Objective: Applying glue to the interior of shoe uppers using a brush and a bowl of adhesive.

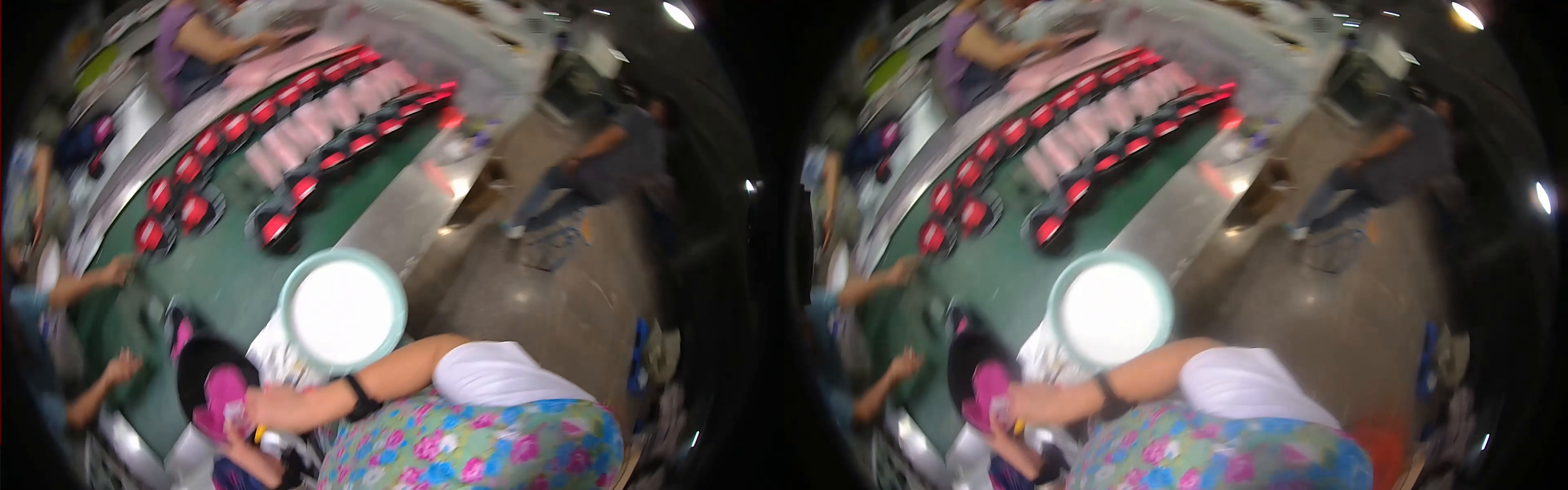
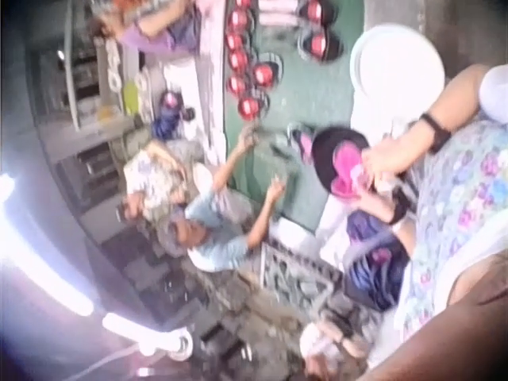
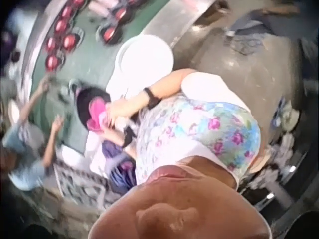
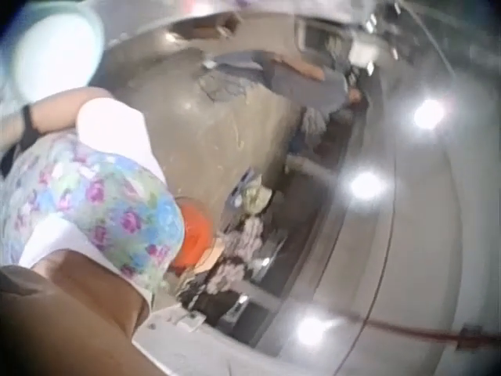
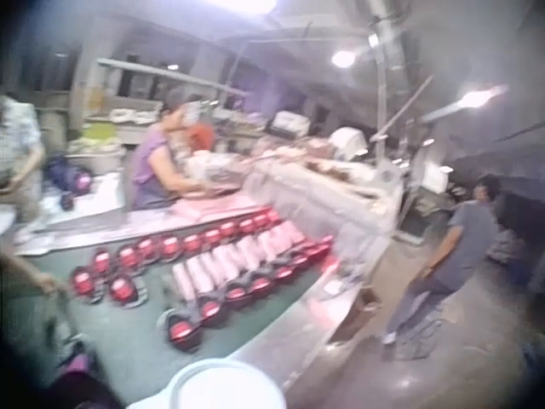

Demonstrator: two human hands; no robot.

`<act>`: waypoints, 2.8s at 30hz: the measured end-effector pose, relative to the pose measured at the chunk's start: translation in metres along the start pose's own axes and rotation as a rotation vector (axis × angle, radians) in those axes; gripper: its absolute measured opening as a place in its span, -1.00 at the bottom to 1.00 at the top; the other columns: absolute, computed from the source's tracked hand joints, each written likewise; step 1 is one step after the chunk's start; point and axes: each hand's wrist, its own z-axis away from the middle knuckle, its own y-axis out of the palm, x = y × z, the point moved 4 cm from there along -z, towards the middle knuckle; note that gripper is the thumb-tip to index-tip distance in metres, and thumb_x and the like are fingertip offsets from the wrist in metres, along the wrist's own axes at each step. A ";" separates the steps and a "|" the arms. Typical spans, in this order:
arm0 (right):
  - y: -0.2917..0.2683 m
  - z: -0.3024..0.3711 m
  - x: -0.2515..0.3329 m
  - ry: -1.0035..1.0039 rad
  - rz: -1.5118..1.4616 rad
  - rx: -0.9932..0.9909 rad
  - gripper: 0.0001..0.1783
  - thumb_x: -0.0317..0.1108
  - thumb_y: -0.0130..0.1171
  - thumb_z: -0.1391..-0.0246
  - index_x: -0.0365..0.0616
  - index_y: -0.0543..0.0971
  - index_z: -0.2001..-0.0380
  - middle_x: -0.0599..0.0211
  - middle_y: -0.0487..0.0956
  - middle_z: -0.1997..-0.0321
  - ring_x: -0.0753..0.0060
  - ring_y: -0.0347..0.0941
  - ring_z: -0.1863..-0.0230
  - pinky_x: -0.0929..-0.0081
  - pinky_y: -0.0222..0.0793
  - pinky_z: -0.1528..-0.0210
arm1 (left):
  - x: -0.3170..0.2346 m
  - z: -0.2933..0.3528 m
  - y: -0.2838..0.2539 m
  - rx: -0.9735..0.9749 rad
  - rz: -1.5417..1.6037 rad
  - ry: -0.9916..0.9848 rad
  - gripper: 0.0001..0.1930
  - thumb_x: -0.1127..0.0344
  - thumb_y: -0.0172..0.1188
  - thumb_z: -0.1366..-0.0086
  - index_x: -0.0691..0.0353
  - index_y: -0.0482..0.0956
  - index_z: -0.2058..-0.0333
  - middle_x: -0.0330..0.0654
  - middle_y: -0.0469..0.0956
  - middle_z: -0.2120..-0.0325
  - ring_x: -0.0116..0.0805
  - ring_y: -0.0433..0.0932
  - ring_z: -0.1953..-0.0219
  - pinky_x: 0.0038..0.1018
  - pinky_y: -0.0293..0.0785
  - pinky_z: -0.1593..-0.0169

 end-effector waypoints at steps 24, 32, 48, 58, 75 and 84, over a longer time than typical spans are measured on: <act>-0.156 0.173 -0.157 0.752 -0.104 -0.475 -0.73 -0.23 0.32 0.05 -0.23 0.65 0.38 0.03 0.60 0.38 0.11 0.56 0.38 0.39 0.42 0.32 | -0.005 0.158 0.031 0.580 -0.504 -0.187 -0.60 0.57 0.17 -0.14 0.34 0.44 0.00 -0.05 0.53 0.10 -0.29 0.51 0.05 -0.44 0.42 -0.02; -0.119 0.190 -0.198 0.681 0.054 -0.464 -0.78 -0.38 0.35 0.12 -0.24 0.65 0.35 0.09 0.63 0.34 0.20 0.59 0.33 0.43 0.48 0.24 | 0.041 0.136 0.002 0.668 -0.383 -0.027 -0.65 0.41 0.04 -0.33 0.32 0.40 -0.08 -0.17 0.46 0.04 -0.38 0.44 0.05 -0.43 0.37 -0.03; -0.168 0.156 -0.119 0.469 -0.334 -0.571 -0.83 -0.43 0.33 0.06 -0.21 0.66 0.34 0.33 0.64 0.41 0.58 0.55 0.38 0.65 0.42 0.31 | 0.064 0.085 0.113 0.585 0.019 -0.144 -0.33 0.47 0.17 -0.19 0.34 0.12 -0.25 -0.10 0.29 -0.16 -0.32 0.34 -0.14 -0.42 0.25 -0.20; -0.165 0.164 -0.090 0.731 -0.285 -0.491 -0.76 -0.33 0.33 0.08 -0.29 0.55 0.58 0.24 0.55 0.64 0.57 0.45 0.65 0.57 0.34 0.57 | 0.059 0.059 0.116 0.345 0.058 -0.042 -0.47 0.49 0.11 -0.26 0.32 0.21 -0.20 -0.13 0.39 -0.04 -0.33 0.43 -0.04 -0.43 0.35 -0.11; -0.196 0.160 -0.068 0.379 -0.244 -0.548 -0.89 -0.46 0.31 0.10 -0.25 0.58 0.52 0.43 0.58 0.55 0.67 0.48 0.49 0.65 0.37 0.43 | 0.051 0.044 0.089 0.278 0.302 -0.006 -0.63 0.54 0.16 -0.19 0.16 0.37 0.03 -0.20 0.52 0.14 -0.34 0.51 0.08 -0.37 0.42 -0.06; -0.180 0.155 -0.028 0.440 -0.561 -0.298 -0.93 -0.51 0.29 0.10 -0.26 0.60 0.49 0.46 0.57 0.53 0.72 0.43 0.43 0.67 0.36 0.35 | 0.031 0.044 0.076 0.286 0.169 0.077 -0.64 0.50 0.12 -0.24 0.18 0.39 -0.02 -0.22 0.53 0.17 -0.36 0.53 0.14 -0.45 0.47 0.02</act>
